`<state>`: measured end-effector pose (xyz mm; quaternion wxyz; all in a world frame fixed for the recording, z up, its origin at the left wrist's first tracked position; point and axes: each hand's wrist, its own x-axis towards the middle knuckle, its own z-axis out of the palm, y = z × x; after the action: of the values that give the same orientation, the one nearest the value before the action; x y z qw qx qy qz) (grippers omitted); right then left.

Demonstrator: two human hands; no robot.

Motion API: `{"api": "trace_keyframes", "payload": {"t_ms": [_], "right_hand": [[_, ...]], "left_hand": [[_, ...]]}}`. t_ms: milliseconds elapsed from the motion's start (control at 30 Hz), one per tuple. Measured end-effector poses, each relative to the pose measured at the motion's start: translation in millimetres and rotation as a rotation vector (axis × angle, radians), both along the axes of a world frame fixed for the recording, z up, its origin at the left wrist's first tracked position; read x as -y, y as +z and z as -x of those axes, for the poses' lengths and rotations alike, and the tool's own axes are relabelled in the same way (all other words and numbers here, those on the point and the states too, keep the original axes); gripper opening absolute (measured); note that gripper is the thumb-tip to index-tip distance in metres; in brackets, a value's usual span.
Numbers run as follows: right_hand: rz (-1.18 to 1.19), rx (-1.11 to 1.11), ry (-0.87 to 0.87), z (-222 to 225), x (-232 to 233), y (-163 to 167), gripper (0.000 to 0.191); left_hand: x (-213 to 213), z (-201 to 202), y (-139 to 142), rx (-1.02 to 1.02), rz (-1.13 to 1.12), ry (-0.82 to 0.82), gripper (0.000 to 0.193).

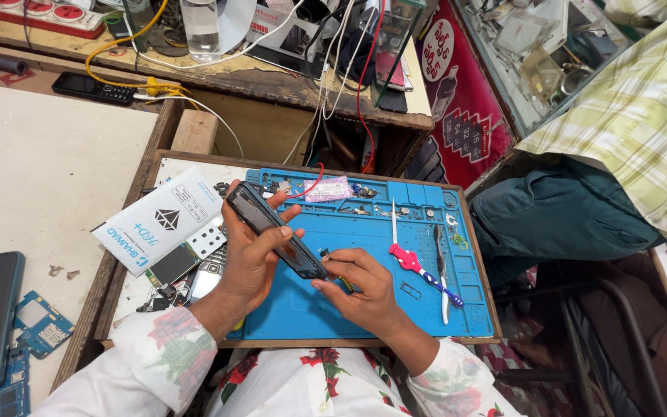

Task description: The person uses a yellow screwdriver to remove screws from the back of a mobile phone, then lifts the back cover to expose the battery and internal components. The person continues to unscrew and adjust parts inside the phone while another person stands nearby.

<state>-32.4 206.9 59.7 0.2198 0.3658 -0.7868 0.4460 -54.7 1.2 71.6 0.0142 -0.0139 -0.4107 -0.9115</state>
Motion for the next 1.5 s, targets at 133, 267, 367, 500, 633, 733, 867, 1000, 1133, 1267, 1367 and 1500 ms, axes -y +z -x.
{"api": "trace_keyframes", "payload": {"t_ms": [133, 267, 367, 500, 633, 733, 867, 1000, 1133, 1267, 1367, 1500], "right_hand": [[0.019, 0.009, 0.006, -0.2, -0.7, -1.0, 0.030], [0.016, -0.033, 0.000, 0.6, -1.3, 1.4, 0.028], [-0.002, -0.063, -0.014, 0.9, -2.1, 4.2, 0.028], [-0.017, -0.076, -0.034, -0.2, -2.5, 5.9, 0.028], [-0.011, -0.077, -0.040, -1.3, -2.6, 5.0, 0.029], [-0.012, -0.077, -0.034, -1.3, -3.0, 3.7, 0.029], [0.005, -0.034, -0.002, -1.9, -3.8, 2.3, 0.031], [0.023, -0.022, 0.016, -2.5, -4.4, 2.3, 0.031], [0.006, -0.069, -0.007, -3.0, -4.7, 4.1, 0.028], [-0.003, -0.118, -0.033, -3.2, -5.4, 6.6, 0.027], [-0.005, -0.131, -0.046, -2.5, -6.3, 8.2, 0.026], [-0.006, -0.150, -0.041, -1.1, -7.9, 8.8, 0.025]], "left_hand": [[-0.1, 0.4, -3.1, -0.001, -0.002, -0.018, 0.105], [0.0, 1.6, -7.2, -0.002, -0.023, -0.038, 0.104], [0.0, 2.0, -7.4, -0.021, -0.053, -0.075, 0.094], [0.1, 0.3, -5.4, -0.001, -0.041, -0.112, 0.086], [-0.7, -0.9, -4.6, -0.020, -0.036, -0.108, 0.087], [-1.1, -0.7, -5.8, -0.037, -0.038, -0.105, 0.086], [-1.3, -0.9, -7.3, -0.063, -0.018, -0.083, 0.092], [-2.4, -2.8, -7.7, -0.046, 0.010, -0.077, 0.104], [-2.8, -3.8, -10.1, -0.046, 0.007, -0.091, 0.104], [-4.7, -5.7, -15.0, -0.061, -0.010, -0.132, 0.094], [-6.9, -8.4, -16.6, -0.050, -0.004, -0.162, 0.092], [-9.0, -11.2, -14.2, 0.020, 0.022, -0.193, 0.105]]}}
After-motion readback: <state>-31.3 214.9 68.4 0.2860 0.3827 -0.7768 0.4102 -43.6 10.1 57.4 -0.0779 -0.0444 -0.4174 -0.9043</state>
